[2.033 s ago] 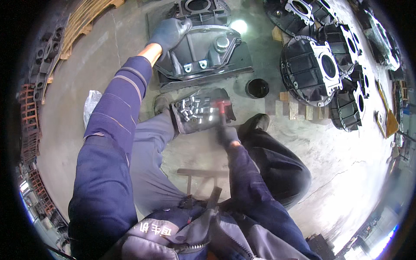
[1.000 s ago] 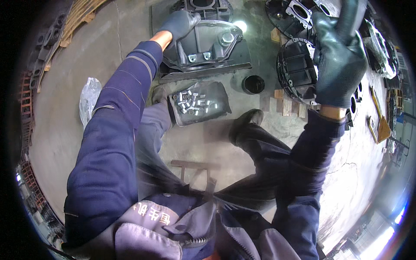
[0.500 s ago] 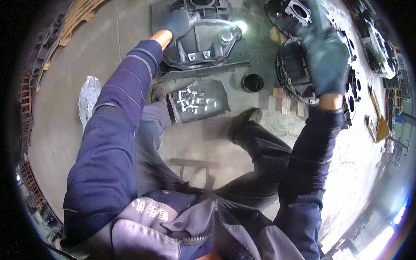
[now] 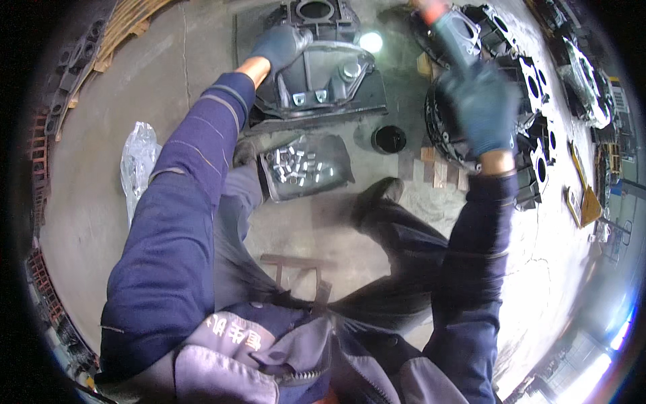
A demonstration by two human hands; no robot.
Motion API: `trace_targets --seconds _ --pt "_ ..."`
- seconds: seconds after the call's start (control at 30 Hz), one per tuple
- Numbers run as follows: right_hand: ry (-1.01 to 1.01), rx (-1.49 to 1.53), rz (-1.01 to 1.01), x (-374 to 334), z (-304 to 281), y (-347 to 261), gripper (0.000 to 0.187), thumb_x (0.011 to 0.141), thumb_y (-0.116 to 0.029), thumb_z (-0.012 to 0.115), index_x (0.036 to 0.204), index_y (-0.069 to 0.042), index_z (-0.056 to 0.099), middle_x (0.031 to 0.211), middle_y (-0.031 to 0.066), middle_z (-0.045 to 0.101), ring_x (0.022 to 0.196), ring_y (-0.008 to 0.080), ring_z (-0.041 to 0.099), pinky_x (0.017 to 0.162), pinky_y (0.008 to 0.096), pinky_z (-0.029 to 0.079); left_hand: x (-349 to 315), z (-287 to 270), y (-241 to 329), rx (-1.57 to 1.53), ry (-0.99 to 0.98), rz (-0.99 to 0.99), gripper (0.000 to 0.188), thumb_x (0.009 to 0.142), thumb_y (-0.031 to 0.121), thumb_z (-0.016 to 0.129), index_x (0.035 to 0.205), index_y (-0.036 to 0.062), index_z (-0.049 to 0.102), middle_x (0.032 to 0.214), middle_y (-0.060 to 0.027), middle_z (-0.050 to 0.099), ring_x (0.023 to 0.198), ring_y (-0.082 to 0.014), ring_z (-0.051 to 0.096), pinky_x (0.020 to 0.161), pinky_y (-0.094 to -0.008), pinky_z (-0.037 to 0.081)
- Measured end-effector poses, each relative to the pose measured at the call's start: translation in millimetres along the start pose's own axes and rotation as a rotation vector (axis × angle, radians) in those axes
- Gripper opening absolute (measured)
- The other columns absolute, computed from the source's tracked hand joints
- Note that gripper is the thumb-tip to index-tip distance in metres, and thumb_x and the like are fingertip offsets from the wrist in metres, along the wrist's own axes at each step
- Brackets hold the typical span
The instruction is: The person repeatedly places small cylindrical metal inserts into holes on a large engine casing and taps them with a hammer to seat them. They handle multiple engine casings, moving them aside and bringing new ones into view, then continue inserting and tapping the parts.
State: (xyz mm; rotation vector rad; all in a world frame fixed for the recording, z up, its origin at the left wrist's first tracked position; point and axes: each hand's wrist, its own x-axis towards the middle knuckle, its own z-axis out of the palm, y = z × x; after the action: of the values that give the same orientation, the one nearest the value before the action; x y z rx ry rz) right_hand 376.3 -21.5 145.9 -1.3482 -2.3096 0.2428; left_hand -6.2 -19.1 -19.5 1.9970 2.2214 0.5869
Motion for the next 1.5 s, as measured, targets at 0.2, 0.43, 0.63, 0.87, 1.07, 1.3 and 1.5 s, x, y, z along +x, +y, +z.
trace_targets --seconds 0.2,0.43,0.63,0.87,1.07,1.3,1.5 --pt "0.398 -0.028 -0.005 -32 37 -53 0.034 0.096 -0.031 0.061 0.109 -0.002 0.071 0.089 0.0184 0.072 0.079 0.0344 0.07 0.07 0.0452 0.055 6 0 -7 -0.08 -0.21 -0.091 0.056 0.101 0.054 0.048 0.113 0.0066 0.076 0.119 -0.0248 0.07 0.113 -0.0423 0.067 0.1 -0.0499 0.05" --pt "-0.219 -0.336 0.01 -64 93 28 0.04 0.086 -0.034 0.071 0.105 0.0 0.073 0.093 0.0292 0.071 0.092 0.0434 0.071 0.078 0.0493 0.056 18 13 -13 -0.027 -0.304 -0.047 0.056 0.1 0.052 0.051 0.118 0.0047 0.075 0.127 -0.0261 0.067 0.119 -0.0414 0.066 0.102 -0.0499 0.051" --pt "0.243 -0.345 -0.137 15 -32 -51 0.032 0.093 -0.018 0.063 0.12 -0.004 0.071 0.096 0.0164 0.076 0.084 0.0306 0.074 0.075 0.0413 0.058 8 7 -6 -0.077 -0.128 -0.052 0.053 0.1 0.05 0.05 0.102 0.0034 0.076 0.111 -0.0284 0.069 0.105 -0.0447 0.068 0.093 -0.0521 0.052" --pt "-0.467 -0.268 0.354 -87 115 -21 0.028 0.086 -0.02 0.066 0.106 -0.002 0.073 0.101 0.0281 0.072 0.101 0.0472 0.069 0.091 0.0493 0.054 17 9 -10 -0.022 -0.193 0.079 0.055 0.101 0.049 0.048 0.096 0.0027 0.077 0.099 -0.0291 0.07 0.095 -0.0459 0.07 0.088 -0.0526 0.054" --pt "-0.05 -0.393 -0.303 -34 40 21 0.028 0.092 -0.031 0.068 0.103 -0.006 0.076 0.084 0.0222 0.072 0.083 0.0384 0.071 0.071 0.0465 0.056 21 7 -12 -0.037 -0.089 0.064 0.06 0.101 0.052 0.047 0.094 -0.0003 0.076 0.101 -0.0289 0.07 0.094 -0.045 0.07 0.085 -0.0526 0.053" --pt "0.451 -0.166 -0.035 -38 40 -56 0.03 0.09 -0.03 0.068 0.099 -0.003 0.075 0.082 0.0228 0.07 0.078 0.0379 0.069 0.069 0.0449 0.055 2 -6 3 -0.102 -0.189 -0.069 0.059 0.101 0.056 0.049 0.114 0.0051 0.076 0.121 -0.0238 0.07 0.113 -0.0405 0.068 0.098 -0.0475 0.052" --pt "-0.27 -0.195 0.243 -79 117 24 0.032 0.086 -0.025 0.069 0.102 0.003 0.07 0.092 0.0315 0.069 0.091 0.0519 0.066 0.079 0.0516 0.055 3 -5 8 -0.038 -0.101 -0.022 0.055 0.102 0.05 0.047 0.108 0.0029 0.075 0.105 -0.0256 0.071 0.103 -0.0425 0.069 0.094 -0.0495 0.052"
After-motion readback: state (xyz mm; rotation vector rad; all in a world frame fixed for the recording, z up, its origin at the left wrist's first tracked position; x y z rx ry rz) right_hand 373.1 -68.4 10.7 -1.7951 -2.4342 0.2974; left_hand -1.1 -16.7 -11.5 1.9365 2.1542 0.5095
